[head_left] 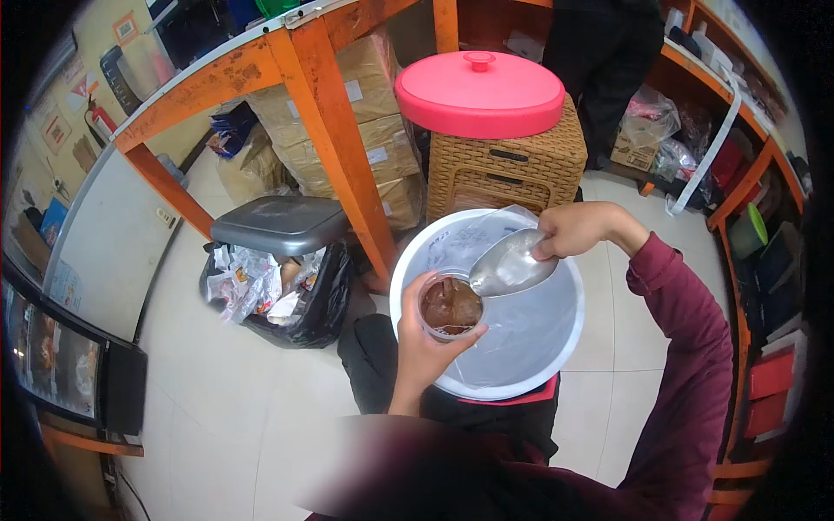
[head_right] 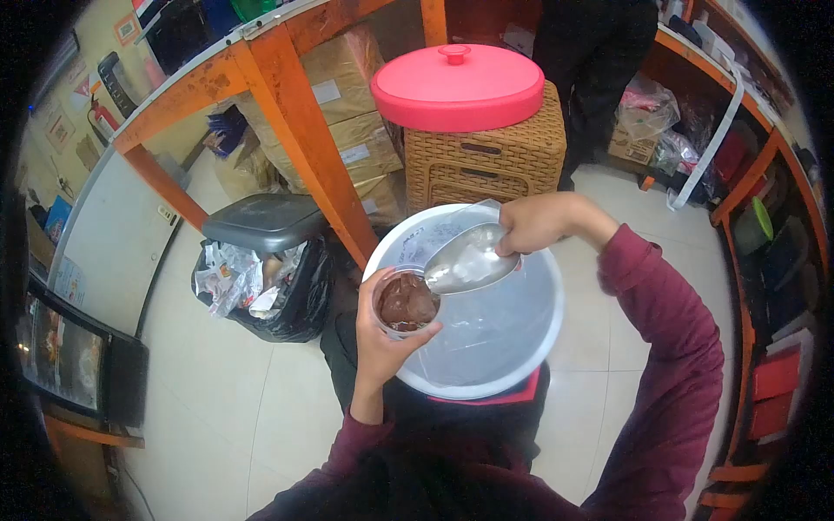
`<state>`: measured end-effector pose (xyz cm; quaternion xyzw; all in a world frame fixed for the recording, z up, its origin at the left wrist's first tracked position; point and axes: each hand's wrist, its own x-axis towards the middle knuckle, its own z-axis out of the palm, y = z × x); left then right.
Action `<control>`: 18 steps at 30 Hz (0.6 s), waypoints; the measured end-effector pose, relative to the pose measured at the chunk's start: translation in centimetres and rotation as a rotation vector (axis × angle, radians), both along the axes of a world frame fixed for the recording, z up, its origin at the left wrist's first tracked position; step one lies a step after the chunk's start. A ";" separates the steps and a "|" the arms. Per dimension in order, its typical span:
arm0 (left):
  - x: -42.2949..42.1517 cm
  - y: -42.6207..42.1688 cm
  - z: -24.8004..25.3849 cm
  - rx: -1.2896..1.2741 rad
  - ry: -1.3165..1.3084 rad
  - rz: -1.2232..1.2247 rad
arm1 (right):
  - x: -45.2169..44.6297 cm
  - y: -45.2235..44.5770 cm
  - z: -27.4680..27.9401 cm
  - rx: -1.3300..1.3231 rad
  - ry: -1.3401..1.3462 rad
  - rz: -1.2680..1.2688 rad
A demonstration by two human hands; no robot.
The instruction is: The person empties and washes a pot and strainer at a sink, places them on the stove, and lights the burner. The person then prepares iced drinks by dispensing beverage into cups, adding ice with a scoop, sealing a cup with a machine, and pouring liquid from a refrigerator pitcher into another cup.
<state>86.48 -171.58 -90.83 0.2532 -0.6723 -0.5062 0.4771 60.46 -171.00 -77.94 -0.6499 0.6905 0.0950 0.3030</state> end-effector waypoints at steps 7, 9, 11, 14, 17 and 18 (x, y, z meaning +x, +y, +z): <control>-0.7 0.0 -0.8 -0.038 0.054 0.008 | -1.2 0.8 1.6 -0.058 0.049 -0.044; -1.0 -0.2 -0.9 -0.017 0.058 -0.017 | -0.7 1.0 2.6 -0.067 0.077 -0.055; -0.8 -0.2 -0.8 0.014 0.044 -0.071 | -0.6 1.1 2.7 -0.076 0.071 -0.056; -0.6 -0.7 -0.6 0.002 0.099 -0.068 | -1.0 1.1 2.2 -0.087 0.042 -0.070; -0.3 -1.7 0.2 -0.058 0.062 -0.100 | 0.1 1.2 3.3 -0.115 0.096 -0.058; -0.4 -1.8 0.4 -0.073 0.043 -0.089 | 0.7 1.2 3.9 -0.177 0.163 -0.020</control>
